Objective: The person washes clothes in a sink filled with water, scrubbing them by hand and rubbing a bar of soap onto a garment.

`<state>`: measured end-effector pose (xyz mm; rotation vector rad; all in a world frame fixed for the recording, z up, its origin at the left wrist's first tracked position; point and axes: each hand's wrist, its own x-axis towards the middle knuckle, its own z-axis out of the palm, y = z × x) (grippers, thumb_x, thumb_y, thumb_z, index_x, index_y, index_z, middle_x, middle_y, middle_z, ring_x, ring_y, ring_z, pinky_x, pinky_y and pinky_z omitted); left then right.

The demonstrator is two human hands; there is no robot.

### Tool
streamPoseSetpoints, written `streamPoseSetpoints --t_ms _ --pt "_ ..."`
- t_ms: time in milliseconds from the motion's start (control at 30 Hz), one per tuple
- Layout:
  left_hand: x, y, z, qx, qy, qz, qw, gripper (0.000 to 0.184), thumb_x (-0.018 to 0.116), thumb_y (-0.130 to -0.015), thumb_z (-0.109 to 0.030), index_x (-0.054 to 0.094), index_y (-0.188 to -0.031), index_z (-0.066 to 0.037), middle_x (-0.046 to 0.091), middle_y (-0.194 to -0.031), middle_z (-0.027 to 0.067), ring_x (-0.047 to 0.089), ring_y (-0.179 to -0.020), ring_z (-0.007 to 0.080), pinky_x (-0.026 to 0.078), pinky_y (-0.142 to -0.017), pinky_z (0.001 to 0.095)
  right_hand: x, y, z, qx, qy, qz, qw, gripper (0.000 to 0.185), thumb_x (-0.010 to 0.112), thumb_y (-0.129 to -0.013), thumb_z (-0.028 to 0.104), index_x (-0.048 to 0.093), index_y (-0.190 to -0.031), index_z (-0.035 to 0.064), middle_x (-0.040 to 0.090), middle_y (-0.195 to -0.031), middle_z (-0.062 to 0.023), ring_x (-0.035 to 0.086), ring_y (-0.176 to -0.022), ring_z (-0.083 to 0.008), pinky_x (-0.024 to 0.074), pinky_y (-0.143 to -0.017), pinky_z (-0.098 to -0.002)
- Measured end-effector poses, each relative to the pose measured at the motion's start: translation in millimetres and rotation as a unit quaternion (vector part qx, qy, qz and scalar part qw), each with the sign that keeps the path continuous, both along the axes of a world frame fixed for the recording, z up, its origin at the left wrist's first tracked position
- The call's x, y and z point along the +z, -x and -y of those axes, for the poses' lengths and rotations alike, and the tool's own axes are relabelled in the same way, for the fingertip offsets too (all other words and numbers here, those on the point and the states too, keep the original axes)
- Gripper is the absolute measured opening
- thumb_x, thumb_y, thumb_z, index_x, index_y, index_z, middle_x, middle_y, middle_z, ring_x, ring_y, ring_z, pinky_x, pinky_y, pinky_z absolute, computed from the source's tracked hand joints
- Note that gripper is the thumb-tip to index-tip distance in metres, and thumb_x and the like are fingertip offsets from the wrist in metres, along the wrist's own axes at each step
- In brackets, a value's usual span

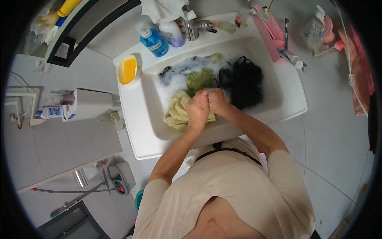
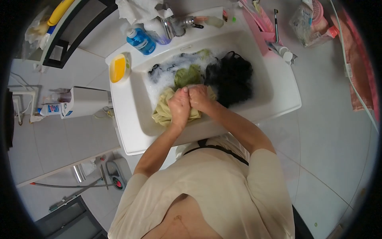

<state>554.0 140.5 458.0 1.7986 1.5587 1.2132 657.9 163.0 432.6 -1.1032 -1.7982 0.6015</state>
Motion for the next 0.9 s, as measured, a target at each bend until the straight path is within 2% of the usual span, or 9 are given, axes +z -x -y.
streamPoseSetpoints --t_ms 167,267,300,433,533,600,667,800,900 --pt "-39.5 28.0 -34.1 0.055 0.156 0.241 0.956 0.036 0.056 -0.089 -0.030 0.063 -0.082 0.005 0.063 -0.074 0.0080 0.055 -0.071 0.0130 0.045 -0.065 0.0281 14.5 6.1 1.3 0.035 0.002 0.096 0.995 0.007 0.054 -0.074 0.010 0.054 -0.072 0.0028 0.054 -0.066 -0.0158 0.056 -0.065 -0.0355 0.0429 -0.055 -0.0405" --pt "-12.5 54.3 -48.3 0.053 0.309 0.363 0.877 0.029 0.056 -0.089 -0.024 0.064 -0.091 0.004 0.063 -0.076 0.0072 0.057 -0.073 0.0134 0.046 -0.067 0.0269 26.3 0.8 -9.0 -0.038 0.048 0.016 0.998 0.008 0.052 -0.076 0.011 0.053 -0.075 0.0028 0.055 -0.073 -0.0148 0.057 -0.072 -0.0349 0.0453 -0.060 -0.0400" --pt "-4.4 62.0 -50.2 -0.011 0.346 0.482 0.805 0.022 0.058 -0.087 -0.017 0.064 -0.095 0.003 0.063 -0.080 0.0063 0.057 -0.073 0.0115 0.046 -0.067 0.0249 29.8 -6.6 -14.4 -0.018 0.060 0.037 0.997 0.008 0.050 -0.077 0.009 0.053 -0.079 0.0016 0.055 -0.078 -0.0162 0.056 -0.076 -0.0364 0.0453 -0.064 -0.0403" --pt "24.0 64.3 -41.6 -0.116 0.439 0.424 0.784 0.014 0.061 -0.084 -0.011 0.062 -0.090 0.001 0.061 -0.081 0.0024 0.054 -0.070 0.0086 0.044 -0.066 0.0208 28.7 -3.5 -18.9 -0.022 0.082 0.000 0.996 0.008 0.050 -0.078 0.007 0.053 -0.082 0.0005 0.056 -0.081 -0.0176 0.056 -0.076 -0.0345 0.0457 -0.065 -0.0373" --pt "2.1 64.7 -40.5 -0.146 0.354 0.370 0.846 0.011 0.061 -0.083 -0.007 0.062 -0.091 0.000 0.061 -0.081 0.0012 0.054 -0.071 0.0080 0.044 -0.067 0.0204 17.1 8.1 -15.6 -0.059 0.149 -0.179 0.971 0.007 0.054 -0.077 0.006 0.053 -0.080 -0.0005 0.055 -0.078 -0.0157 0.056 -0.072 -0.0287 0.0451 -0.064 -0.0332" --pt "-4.1 58.8 -39.5 -0.101 0.304 0.373 0.871 0.007 0.060 -0.084 -0.005 0.062 -0.089 -0.001 0.059 -0.079 -0.0007 0.052 -0.071 0.0068 0.042 -0.066 0.0196 21.0 20.2 1.1 -0.083 0.247 -0.375 0.890 0.010 0.059 -0.076 0.007 0.052 -0.079 -0.0006 0.054 -0.076 -0.0133 0.055 -0.068 -0.0232 0.0441 -0.062 -0.0303" --pt "6.7 51.5 -36.8 -0.072 0.211 0.330 0.917 0.006 0.060 -0.084 -0.005 0.061 -0.089 -0.002 0.059 -0.078 -0.0015 0.050 -0.071 0.0064 0.041 -0.066 0.0194 29.2 33.2 15.2 -0.116 0.178 -0.331 0.919 0.015 0.064 -0.075 0.008 0.052 -0.078 -0.0007 0.052 -0.075 -0.0108 0.053 -0.066 -0.0185 0.0431 -0.059 -0.0290" --pt "46.5 46.4 -37.2 -0.062 0.186 0.299 0.934 0.005 0.059 -0.085 -0.005 0.061 -0.089 -0.002 0.058 -0.079 -0.0016 0.050 -0.073 0.0059 0.040 -0.067 0.0191 22.5 30.2 2.2 -0.114 0.155 -0.161 0.968 0.021 0.069 -0.072 0.012 0.052 -0.077 -0.0002 0.052 -0.074 -0.0094 0.052 -0.063 -0.0142 0.0422 -0.057 -0.0282" --pt "81.9 55.0 -44.3 -0.075 0.123 0.265 0.954 0.005 0.057 -0.087 -0.007 0.059 -0.087 -0.002 0.054 -0.077 -0.0036 0.046 -0.071 0.0046 0.037 -0.064 0.0183 47.1 18.5 -2.5 -0.111 0.177 -0.184 0.960 0.019 0.068 -0.072 0.009 0.052 -0.077 0.0005 0.054 -0.074 -0.0086 0.051 -0.062 -0.0127 0.0410 -0.056 -0.0271"
